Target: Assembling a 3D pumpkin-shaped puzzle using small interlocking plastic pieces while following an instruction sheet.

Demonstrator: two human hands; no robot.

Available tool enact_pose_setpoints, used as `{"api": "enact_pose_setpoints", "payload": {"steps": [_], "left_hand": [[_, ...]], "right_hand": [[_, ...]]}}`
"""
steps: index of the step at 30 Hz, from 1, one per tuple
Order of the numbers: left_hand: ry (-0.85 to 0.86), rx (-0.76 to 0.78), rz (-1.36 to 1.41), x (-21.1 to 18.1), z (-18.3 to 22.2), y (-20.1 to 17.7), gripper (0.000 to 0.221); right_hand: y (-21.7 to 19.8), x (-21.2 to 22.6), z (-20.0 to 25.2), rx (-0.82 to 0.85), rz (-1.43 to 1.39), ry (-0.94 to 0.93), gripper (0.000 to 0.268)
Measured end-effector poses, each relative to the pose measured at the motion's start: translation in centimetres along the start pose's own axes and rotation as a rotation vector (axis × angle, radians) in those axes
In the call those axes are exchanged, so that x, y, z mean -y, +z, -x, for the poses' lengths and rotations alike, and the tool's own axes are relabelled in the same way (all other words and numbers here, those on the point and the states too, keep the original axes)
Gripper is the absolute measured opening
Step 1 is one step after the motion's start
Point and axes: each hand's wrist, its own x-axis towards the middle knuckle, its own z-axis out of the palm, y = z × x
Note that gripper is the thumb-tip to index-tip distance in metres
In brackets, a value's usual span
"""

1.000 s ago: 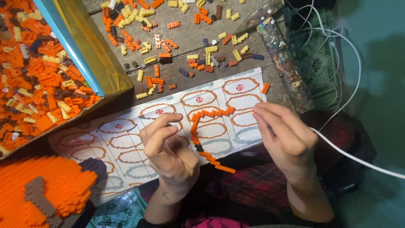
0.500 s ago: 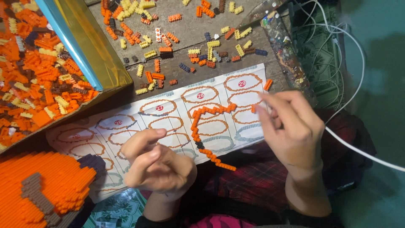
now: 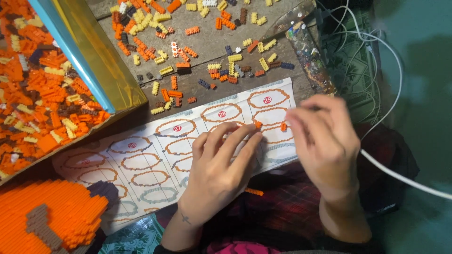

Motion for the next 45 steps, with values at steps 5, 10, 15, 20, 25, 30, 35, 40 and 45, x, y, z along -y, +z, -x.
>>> {"api": "enact_pose_setpoints", "payload": {"steps": [5,10,15,20,25,30,35,40,45], "left_hand": [[0.017,0.072,-0.038,0.1,0.0,0.4,0.023],[0.01,0.069,-0.018,0.3,0.1,0.4,0.02],[0.003,0.058,0.01,0.3,-0.1,0.2,0.018],[-0.062,-0.093,0.061,0.2,-0.2,0.0,0.013],[-0.063,-0.042,0.022,0.1,-0.2,0.2,0.016],[-0.035,0.021,0.025,0.1,-0.8,0.1,0.018],[-0.04,0.043,0.011,0.2,-0.8,0.2,0.018],[-0.042,0.043,0.021,0.2,-0.8,0.4,0.019],[-0.05,0.07,0.04,0.4,-0.5,0.3,0.022]], "right_hand": [[0.1,0.9,0.8,0.102,-0.15,-0.195,0.008],[0.6,-0.3,0.4,0.064,-0.144,-0.187,0.012],[-0.1,0.2,-0.3,0.008,-0.089,-0.143,0.008],[0.6,0.8,0.3,0.021,-0.128,-0.137,0.009],[1.0,0.6,1.0,0.027,-0.105,-0.111,0.013],[0.6,0.7,1.3,0.091,-0.067,-0.117,0.014],[0.4,1.4,0.4,0.058,-0.104,-0.143,0.005],[0.0,1.1,-0.1,0.101,-0.115,-0.15,0.01],[0.2,1.0,0.2,0.15,-0.091,-0.136,0.012]]}}
